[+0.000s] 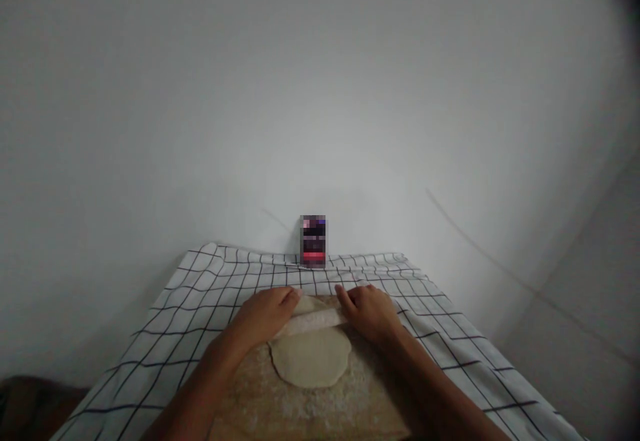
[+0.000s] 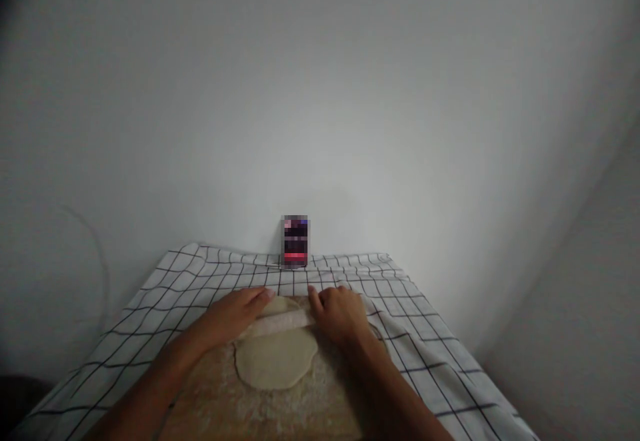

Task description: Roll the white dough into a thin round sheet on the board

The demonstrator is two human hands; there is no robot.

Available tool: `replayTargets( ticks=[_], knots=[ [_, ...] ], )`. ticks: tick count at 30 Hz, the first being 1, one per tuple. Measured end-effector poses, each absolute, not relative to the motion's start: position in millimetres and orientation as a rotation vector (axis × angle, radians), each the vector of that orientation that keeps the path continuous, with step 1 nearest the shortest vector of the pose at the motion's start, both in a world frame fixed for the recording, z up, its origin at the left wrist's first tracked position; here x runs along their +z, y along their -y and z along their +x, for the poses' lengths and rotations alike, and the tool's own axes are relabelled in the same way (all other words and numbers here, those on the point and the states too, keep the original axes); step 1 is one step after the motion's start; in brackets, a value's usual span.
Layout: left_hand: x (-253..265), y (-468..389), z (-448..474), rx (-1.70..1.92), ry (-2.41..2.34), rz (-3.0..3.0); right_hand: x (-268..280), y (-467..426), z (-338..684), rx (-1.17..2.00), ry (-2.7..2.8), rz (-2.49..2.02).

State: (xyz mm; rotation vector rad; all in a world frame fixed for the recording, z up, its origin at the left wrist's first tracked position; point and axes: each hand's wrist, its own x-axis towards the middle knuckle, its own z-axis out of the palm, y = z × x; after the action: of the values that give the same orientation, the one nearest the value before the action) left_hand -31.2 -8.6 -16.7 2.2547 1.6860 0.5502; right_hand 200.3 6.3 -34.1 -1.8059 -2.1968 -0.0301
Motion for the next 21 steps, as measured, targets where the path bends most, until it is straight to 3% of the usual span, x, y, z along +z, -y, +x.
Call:
replayTargets(
  ticks=[14,21],
  knots=[
    [-20,15,-25,0.704,-1.458,2.448,-28,8,203,-0.016,2.263,-1.804],
    [1,21,-29,0.494,-1.43,2.423,-10,21,197,-0.017,2.369,-1.832]
  ],
)
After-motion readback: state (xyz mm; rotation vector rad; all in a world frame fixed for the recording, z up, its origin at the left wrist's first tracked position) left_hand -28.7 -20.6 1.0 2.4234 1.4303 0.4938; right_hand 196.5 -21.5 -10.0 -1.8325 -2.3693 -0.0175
